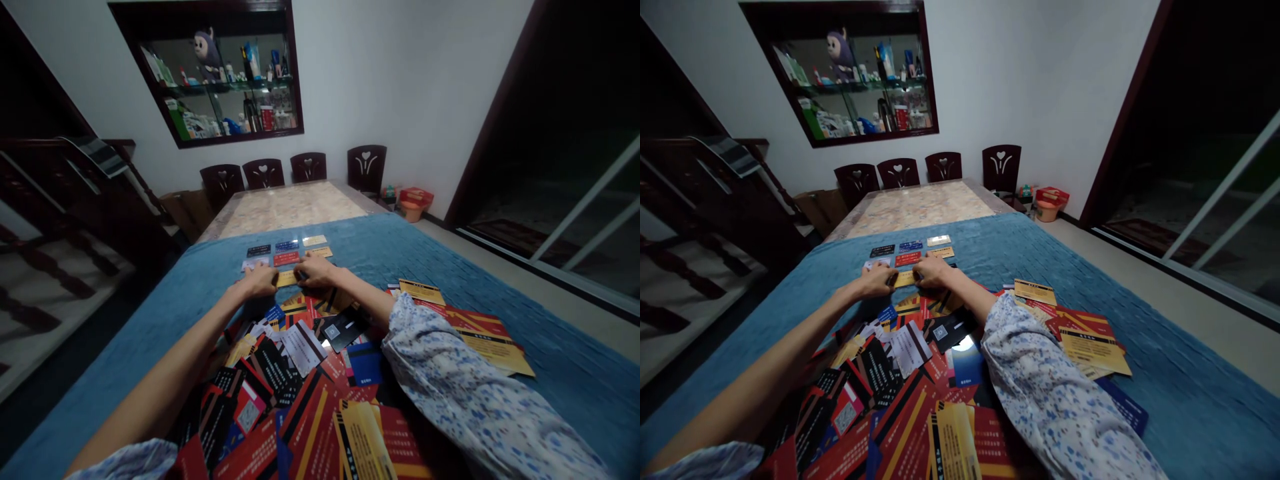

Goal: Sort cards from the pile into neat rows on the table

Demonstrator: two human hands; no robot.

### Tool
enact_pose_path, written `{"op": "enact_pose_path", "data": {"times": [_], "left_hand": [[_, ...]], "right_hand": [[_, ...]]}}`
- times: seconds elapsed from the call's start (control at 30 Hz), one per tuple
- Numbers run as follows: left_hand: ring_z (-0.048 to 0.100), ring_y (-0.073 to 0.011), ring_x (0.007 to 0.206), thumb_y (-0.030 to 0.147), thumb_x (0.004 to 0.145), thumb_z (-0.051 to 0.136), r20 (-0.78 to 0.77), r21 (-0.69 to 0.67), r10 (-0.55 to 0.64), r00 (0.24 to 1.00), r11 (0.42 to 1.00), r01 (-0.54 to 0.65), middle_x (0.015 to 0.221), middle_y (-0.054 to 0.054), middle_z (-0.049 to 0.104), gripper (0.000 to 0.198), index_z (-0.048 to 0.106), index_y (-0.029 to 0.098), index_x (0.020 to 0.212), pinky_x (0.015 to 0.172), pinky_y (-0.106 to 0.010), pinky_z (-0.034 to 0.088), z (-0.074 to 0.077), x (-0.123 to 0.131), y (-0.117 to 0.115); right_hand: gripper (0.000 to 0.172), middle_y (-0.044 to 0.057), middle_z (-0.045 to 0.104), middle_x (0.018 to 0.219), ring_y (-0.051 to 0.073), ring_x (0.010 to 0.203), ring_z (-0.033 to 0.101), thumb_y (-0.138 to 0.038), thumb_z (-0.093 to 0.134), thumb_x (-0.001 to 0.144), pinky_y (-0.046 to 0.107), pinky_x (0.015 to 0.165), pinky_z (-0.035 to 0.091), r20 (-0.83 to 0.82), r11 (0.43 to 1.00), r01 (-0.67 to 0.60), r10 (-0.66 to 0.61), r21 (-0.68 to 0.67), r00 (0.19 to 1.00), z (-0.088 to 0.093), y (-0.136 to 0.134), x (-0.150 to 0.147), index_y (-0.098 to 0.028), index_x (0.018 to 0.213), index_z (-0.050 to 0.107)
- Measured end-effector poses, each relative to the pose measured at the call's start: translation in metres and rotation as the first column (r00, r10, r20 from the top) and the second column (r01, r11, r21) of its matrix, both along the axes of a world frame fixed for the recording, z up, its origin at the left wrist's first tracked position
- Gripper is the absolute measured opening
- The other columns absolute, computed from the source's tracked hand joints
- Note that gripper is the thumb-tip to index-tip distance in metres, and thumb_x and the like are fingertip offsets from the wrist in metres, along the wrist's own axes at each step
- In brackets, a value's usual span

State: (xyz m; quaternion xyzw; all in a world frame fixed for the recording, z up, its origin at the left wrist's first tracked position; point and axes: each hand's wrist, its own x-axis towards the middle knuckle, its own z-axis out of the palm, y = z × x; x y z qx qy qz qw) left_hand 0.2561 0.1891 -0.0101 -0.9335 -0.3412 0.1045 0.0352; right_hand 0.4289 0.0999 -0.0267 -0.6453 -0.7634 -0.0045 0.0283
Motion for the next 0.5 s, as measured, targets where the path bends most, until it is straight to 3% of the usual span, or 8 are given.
{"op": "enact_pose_path", "data": {"times": [0.2, 0.5], "left_hand": [[0.046, -0.0385, 0.121, 0.026, 0.071, 0.060, 0.021, 0.046, -0.023, 1.000, 0.999, 0.022, 0.116, -0.015, 0.062, 0.023, 0.066, 0.020, 0.093, 0.092, -0.053, 0.042, 0.001, -0.004, -0.002], [0.042, -0.0385, 0.124, 0.014, 0.071, 0.055, 0.138, 0.063, -0.122, 0.983, 0.991, 0.115, 0.124, -0.016, 0.059, 0.044, 0.067, 0.018, 0.113, 0.093, -0.054, 0.038, 0.007, 0.004, -0.029]], "right_hand": [[0.043, 0.012, 0.062, 0.130, 0.032, 0.120, 0.047, -0.040, 0.065, 0.086, 0.039, 0.090, 0.042, -0.020, 0.998, 0.020, -0.019, 0.058, 1.000, 0.012, -0.016, 0.017, -0.024, 0.126, 0.066], [0.033, 0.012, 0.067, 0.119, 0.029, 0.115, 0.046, -0.030, 0.060, 0.090, 0.037, 0.085, 0.036, -0.049, 0.985, 0.097, -0.090, 0.144, 0.995, 0.028, -0.069, 0.061, -0.022, 0.120, 0.069]]}}
